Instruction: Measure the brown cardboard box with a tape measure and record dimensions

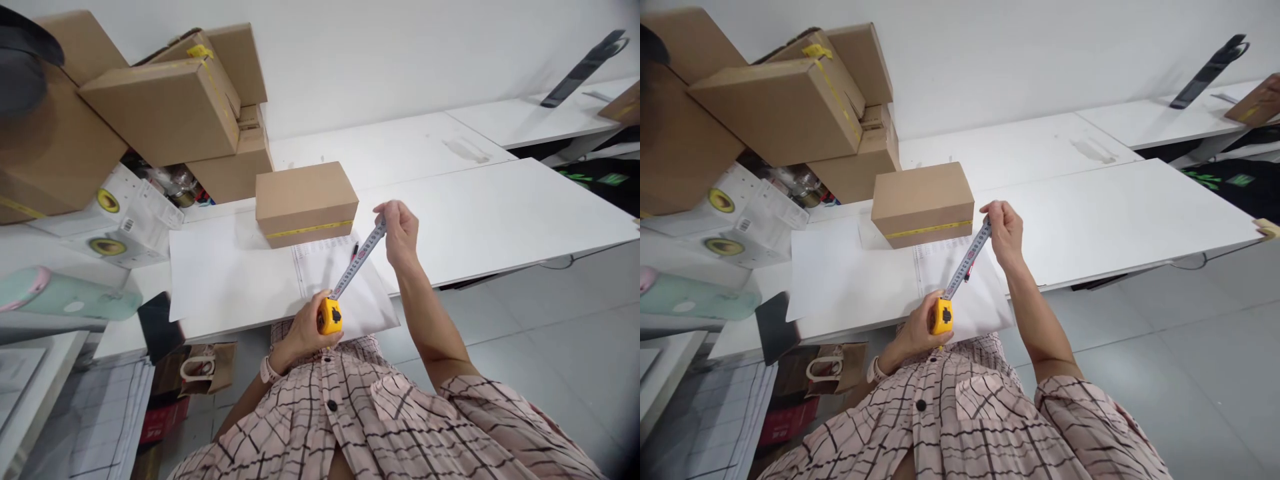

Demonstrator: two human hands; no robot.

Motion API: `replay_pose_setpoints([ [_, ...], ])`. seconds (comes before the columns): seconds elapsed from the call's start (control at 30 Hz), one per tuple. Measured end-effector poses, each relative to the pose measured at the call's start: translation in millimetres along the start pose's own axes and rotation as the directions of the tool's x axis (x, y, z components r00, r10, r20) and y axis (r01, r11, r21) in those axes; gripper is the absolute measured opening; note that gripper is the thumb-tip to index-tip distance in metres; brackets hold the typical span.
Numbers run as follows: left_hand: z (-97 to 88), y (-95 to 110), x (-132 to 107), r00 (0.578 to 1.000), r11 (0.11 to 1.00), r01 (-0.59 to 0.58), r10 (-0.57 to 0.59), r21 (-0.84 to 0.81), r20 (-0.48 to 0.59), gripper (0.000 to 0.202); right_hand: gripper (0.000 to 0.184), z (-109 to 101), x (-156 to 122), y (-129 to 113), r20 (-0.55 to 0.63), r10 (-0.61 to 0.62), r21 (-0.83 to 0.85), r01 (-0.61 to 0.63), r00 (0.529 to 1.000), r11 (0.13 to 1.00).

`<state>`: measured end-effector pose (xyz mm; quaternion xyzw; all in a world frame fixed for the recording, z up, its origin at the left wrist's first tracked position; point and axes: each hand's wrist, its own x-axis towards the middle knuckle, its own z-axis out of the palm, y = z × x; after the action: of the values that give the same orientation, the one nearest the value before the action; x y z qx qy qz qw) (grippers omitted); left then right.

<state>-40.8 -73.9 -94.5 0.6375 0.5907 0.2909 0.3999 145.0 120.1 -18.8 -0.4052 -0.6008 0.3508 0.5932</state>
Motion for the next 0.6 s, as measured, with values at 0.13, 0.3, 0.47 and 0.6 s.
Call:
replay_pose_setpoints([
  [0.13,3.2,-3.4,0.9,0.981,0.993,-0.04,0.018,-0.11,-0.191,0.116,0.049,12.4,-53.7,13.1,0.221,0.026,-0.069,-0.011,0.975,0.998],
  [0.3,-25.4,-6.1,7.3,0.906,0.988,-0.153,0.148,0.02,-0.396,0.115,0.048,18.1,-82.1,41.1,0.37,0.134,-0.44,0.047,0.919,0.897],
  [0.47,-110.6,19.1,53.2,0.698,0.899,-0.242,0.423,0.365,-0.578,0.103,0.042,16.2,-69.3,69.7,0.203,0.409,-0.817,-0.076,0.89,0.571],
  [0.6,-172.8,39.0,124.1,0.672,0.817,-0.162,0.502,0.553,-0.545,0.089,0.033,22.0,-64.3,79.9,0.27,0.448,-0.884,0.036,0.852,0.466],
])
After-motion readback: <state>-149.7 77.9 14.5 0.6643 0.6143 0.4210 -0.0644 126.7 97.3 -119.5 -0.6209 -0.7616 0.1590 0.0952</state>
